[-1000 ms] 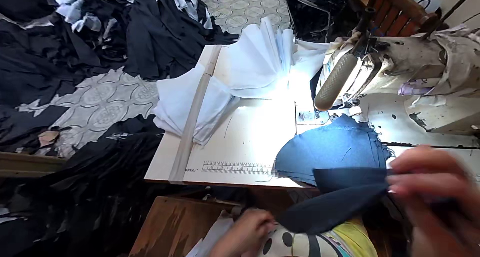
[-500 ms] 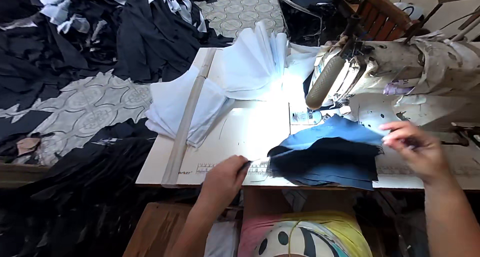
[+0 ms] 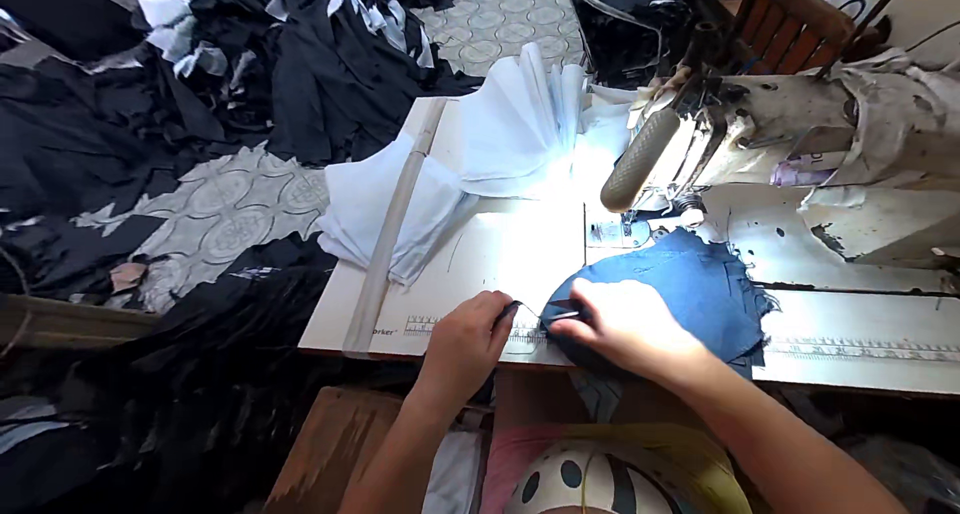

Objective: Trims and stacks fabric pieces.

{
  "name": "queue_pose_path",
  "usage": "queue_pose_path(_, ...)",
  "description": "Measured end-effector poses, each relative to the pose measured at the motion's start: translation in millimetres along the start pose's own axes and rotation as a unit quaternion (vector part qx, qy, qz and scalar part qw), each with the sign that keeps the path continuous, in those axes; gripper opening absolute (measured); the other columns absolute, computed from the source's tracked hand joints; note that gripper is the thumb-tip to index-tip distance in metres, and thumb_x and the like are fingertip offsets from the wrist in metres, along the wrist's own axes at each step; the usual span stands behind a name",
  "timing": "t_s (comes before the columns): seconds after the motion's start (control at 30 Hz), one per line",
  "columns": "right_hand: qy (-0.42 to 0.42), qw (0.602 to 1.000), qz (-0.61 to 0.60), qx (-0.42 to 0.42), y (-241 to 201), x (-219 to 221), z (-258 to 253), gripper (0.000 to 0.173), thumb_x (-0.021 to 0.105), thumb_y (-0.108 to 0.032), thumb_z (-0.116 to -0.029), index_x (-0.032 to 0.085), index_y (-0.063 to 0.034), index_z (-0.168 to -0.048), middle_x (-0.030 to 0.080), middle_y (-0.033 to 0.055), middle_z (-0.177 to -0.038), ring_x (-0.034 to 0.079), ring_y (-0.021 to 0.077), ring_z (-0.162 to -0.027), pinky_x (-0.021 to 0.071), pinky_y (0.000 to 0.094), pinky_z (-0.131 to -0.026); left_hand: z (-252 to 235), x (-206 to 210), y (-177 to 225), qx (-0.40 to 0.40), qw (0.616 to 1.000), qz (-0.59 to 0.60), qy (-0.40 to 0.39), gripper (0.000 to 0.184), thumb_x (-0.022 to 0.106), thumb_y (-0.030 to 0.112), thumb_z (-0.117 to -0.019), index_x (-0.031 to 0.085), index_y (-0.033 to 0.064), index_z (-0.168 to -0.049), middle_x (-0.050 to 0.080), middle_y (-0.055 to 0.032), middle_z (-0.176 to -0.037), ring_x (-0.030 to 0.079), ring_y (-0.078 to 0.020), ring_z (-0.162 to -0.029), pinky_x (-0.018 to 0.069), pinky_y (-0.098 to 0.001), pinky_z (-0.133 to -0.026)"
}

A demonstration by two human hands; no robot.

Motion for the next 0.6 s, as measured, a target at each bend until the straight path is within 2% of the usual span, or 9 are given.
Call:
queue_pose_path(0.1,-0.047,0.999,0.019,0.011,-14.2,16.6,-28.0,0.051,0.044,-0.046,-0.1073,0.065,0.0008,-0.109,0.069,0.0210,-0.091,0.069,0.0392,-0.094,0.0498,0.0550,-0.079,2.7,-3.3,4.2,0.007,1.000,-0.001,0.003,0.028,0.052,0.019,-0.0982,0.073,-0.0006,-0.097,0.071,-0.0138,-0.084,0.071,-0.0285,-0.072,0.0577,-0.0436,-0.063)
queue_pose_path(0.2,0.038,0.999,-0.008,0.022,4.3,15.6,-32.1,0.051,0.045,-0.045,-0.1072,0.068,0.0006,-0.103,0.069,0.0210,-0.087,0.070,0.0392,-0.090,0.0500,0.0565,-0.075,8.7,-11.5,6.6,-0.003,0.999,0.036,0.015,0.027,0.053,0.022,-0.0987,0.070,0.0007,-0.103,0.068,-0.0096,-0.079,0.064,-0.0187,-0.064,0.0550,-0.0330,-0.060)
queue_pose_path(0.23,0.064,0.997,-0.025,0.022,13.3,11.0,-28.4,0.051,0.049,-0.047,-0.1047,0.069,-0.0001,-0.106,0.070,0.0200,-0.088,0.070,0.0383,-0.088,0.0498,0.0562,-0.074,10.9,-14.1,5.0,-0.015,0.998,0.064,0.015,0.029,0.053,0.024,-0.0991,0.068,0.0004,-0.107,0.065,-0.0074,-0.076,0.060,-0.0147,-0.061,0.0524,-0.0290,-0.057)
queue_pose_path(0.3,0.033,0.998,-0.045,0.043,26.5,-1.2,-19.9,0.055,0.062,-0.050,-0.0977,0.066,-0.0037,-0.127,0.071,0.0192,-0.098,0.068,0.0371,-0.093,0.0497,0.0571,-0.081,14.3,-13.4,-1.3,-0.040,0.988,0.149,0.005,0.037,0.050,0.032,-0.1027,0.063,-0.0005,-0.114,0.061,-0.0040,-0.074,0.055,-0.0074,-0.060,0.0489,-0.0233,-0.056)
queue_pose_path(0.37,-0.049,0.995,-0.022,0.090,30.5,-3.9,-17.4,0.057,0.067,-0.046,-0.0961,0.060,-0.0071,-0.137,0.070,0.0218,-0.110,0.067,0.0402,-0.105,0.0482,0.0599,-0.090,15.0,-3.2,-5.1,-0.055,0.960,0.274,-0.013,0.050,0.041,0.046,-0.1067,0.060,0.0003,-0.116,0.056,0.0037,-0.075,0.050,0.0031,-0.063,0.0448,-0.0147,-0.061)
queue_pose_path(0.43,-0.041,0.993,-0.029,0.105,31.6,4.7,-16.1,0.045,0.064,-0.037,-0.0998,0.061,-0.0011,-0.128,0.069,0.0240,-0.107,0.067,0.0417,-0.105,0.0482,0.0596,-0.090,15.6,8.8,2.2,-0.074,0.900,0.429,-0.036,0.055,0.038,0.055,-0.1060,0.055,0.0042,-0.118,0.053,0.0139,-0.077,0.049,0.0097,-0.068,0.0429,-0.0103,-0.065)
queue_pose_path(0.5,0.108,0.987,-0.106,0.053,27.5,9.5,-4.3,0.041,0.068,-0.033,-0.0954,0.067,0.0033,-0.114,0.070,0.0202,-0.091,0.070,0.0351,-0.085,0.0528,0.0527,-0.077,17.6,15.6,17.7,-0.084,0.842,0.531,-0.054,0.040,0.045,0.044,-0.1043,0.048,0.0095,-0.124,0.058,0.0189,-0.083,0.053,0.0107,-0.072,0.0450,-0.0108,-0.066)
queue_pose_path(0.57,0.196,0.956,-0.210,-0.061,14.1,12.9,10.0,0.042,0.071,-0.040,-0.0905,0.069,-0.0009,-0.105,0.066,0.0070,-0.077,0.061,0.0156,-0.065,0.0515,0.0348,-0.061,23.7,18.3,31.6,-0.065,0.834,0.543,-0.065,0.038,0.045,0.015,-0.1004,0.040,0.0023,-0.136,0.062,0.0147,-0.092,0.056,0.0084,-0.081,0.0484,-0.0151,-0.074)
queue_pose_path(0.6,0.196,0.948,-0.226,-0.107,2.6,14.9,16.4,0.041,0.072,-0.040,-0.0895,0.069,-0.0012,-0.102,0.064,0.0057,-0.073,0.060,0.0133,-0.061,0.0505,0.0323,-0.057,28.8,19.4,37.3,-0.053,0.846,0.526,-0.062,0.042,0.046,0.008,-0.0986,0.038,-0.0025,-0.139,0.063,0.0105,-0.099,0.058,0.0079,-0.087,0.0506,-0.0168,-0.080)
Point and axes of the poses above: each hand's wrist, its own z-axis away from the middle knuckle, its own x-axis out of the palm, y = z × x, the point moved 2 cm from there along -z, towards the middle knuckle
